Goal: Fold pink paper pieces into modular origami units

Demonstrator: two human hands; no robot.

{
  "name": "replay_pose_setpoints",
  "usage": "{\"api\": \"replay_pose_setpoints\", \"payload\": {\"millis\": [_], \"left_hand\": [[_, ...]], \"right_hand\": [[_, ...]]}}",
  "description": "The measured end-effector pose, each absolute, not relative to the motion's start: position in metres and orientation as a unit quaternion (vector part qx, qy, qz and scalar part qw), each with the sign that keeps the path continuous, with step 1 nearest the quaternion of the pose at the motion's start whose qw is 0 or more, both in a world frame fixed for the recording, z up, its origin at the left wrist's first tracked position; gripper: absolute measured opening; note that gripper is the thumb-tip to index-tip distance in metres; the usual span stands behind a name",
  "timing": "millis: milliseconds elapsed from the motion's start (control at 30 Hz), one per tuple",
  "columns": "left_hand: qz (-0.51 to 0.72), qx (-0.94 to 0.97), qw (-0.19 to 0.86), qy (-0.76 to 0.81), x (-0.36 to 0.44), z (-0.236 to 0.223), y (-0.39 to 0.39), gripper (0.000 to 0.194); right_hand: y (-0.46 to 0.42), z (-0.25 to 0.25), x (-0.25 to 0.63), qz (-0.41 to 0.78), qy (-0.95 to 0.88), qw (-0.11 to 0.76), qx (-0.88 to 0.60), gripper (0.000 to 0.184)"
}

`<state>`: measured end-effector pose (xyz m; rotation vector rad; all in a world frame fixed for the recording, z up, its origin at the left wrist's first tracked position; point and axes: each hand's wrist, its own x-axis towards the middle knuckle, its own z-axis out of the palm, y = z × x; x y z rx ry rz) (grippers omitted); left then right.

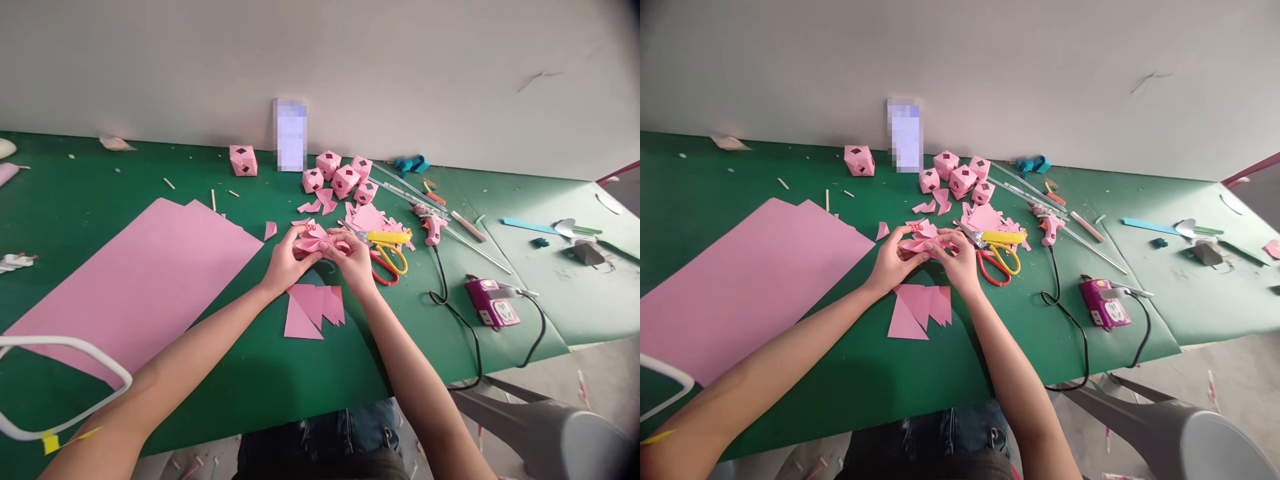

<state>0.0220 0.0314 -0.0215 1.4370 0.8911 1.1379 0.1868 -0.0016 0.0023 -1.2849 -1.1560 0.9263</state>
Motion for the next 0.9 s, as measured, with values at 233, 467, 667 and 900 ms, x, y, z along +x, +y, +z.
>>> {"api": "replay_pose_setpoints", "payload": {"millis": [233,467,667,900], "left_hand": [[0.476,0.601,0.526,0.369,0.0198,-0.0182,0.0315,0.06],[0.48,0.601,0.533,0.352,0.0199,-0.0137,0.0309,0.059],[0.479,0.601,0.534,0.352,0.0198,-0.013,0.0307,0.061],[0.474,0.594,0.545,0.354,0.0193,-0.012,0.0299,0.062]], "right_hand": [[-0.0033,0.0069,0.1855,0.356,-0.503,0.562,-0.553,0.033],[-0.0033,0.0084,0.1845,0.332,-0.511,0.563,-0.558,0.033],[-0.0044,0.0102,0.1836,0.33,-0.513,0.567,-0.554,0.035],[-0.0046,0.0096,0.184,0.324,-0.517,0.566,-0.555,0.031]]}}
